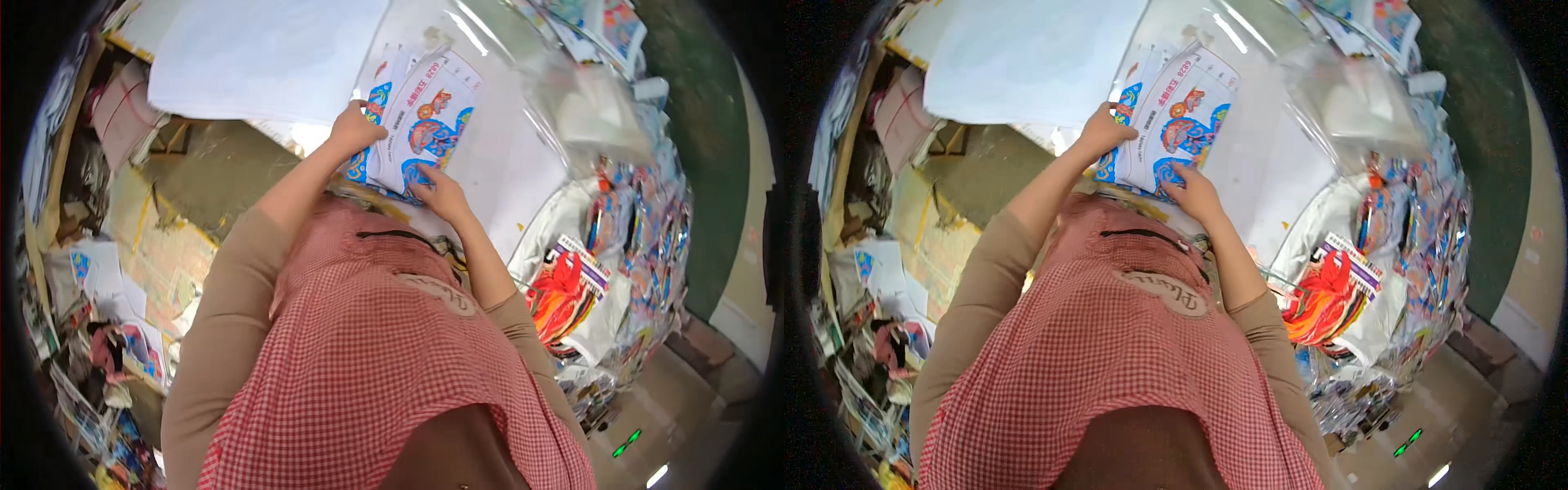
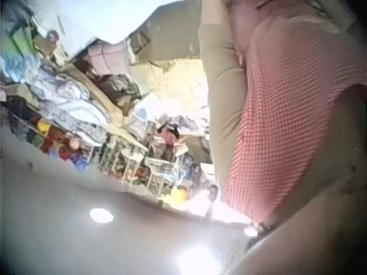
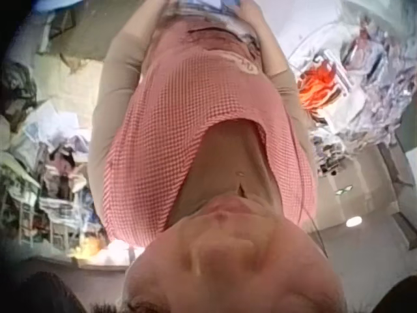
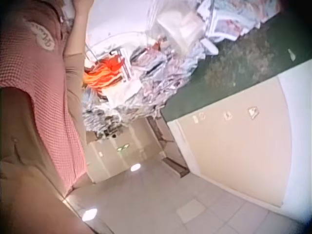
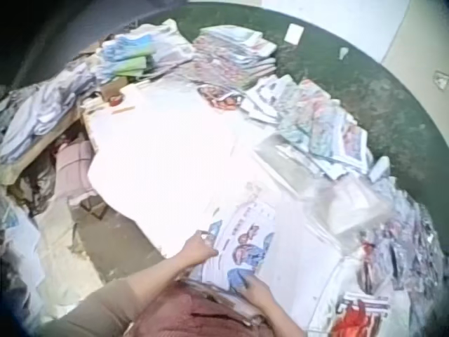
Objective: Assembling and packaging cross-stitch or embroidery kits by putting printed patterns and thread into plastic bags.
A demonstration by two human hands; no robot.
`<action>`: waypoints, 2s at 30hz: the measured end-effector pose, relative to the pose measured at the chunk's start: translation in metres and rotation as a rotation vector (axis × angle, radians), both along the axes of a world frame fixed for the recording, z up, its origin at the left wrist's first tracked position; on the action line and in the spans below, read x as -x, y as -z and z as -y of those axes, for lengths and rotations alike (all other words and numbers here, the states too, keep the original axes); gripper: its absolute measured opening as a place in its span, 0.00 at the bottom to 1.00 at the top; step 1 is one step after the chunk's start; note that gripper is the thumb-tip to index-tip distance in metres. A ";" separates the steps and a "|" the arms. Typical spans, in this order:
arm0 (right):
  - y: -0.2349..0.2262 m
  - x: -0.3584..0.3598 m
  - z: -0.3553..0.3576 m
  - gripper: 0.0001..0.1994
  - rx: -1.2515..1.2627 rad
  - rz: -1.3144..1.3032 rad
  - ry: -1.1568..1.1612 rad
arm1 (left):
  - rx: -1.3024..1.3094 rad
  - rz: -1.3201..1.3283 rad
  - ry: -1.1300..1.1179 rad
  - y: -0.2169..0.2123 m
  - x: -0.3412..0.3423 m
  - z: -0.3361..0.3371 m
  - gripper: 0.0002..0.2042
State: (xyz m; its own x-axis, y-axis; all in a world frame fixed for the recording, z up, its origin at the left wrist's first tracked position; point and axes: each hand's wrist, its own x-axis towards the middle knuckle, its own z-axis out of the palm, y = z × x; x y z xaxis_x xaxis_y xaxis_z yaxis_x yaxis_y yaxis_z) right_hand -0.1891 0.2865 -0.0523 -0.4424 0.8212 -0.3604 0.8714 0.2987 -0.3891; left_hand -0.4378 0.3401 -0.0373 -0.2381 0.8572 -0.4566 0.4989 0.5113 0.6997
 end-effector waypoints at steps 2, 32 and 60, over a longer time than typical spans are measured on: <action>-0.047 -0.003 -0.013 0.31 0.223 -0.520 0.421 | -0.055 0.114 0.163 -0.078 -0.020 -0.009 0.33; -0.113 -0.169 0.206 0.22 -0.402 -1.330 1.693 | -0.844 -0.427 1.326 0.046 -0.093 -0.017 0.23; 0.002 -0.069 0.023 0.36 -0.019 -0.039 1.151 | -0.875 0.070 0.901 0.016 -0.123 -0.008 0.07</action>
State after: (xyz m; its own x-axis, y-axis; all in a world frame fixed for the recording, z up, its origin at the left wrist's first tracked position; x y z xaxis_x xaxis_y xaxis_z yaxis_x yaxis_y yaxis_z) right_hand -0.1198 0.2636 -0.0547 0.5621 0.7511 -0.3463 0.6191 -0.6598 -0.4260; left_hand -0.3144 0.3483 -0.0535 0.5901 0.7238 0.3578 0.3771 -0.6389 0.6705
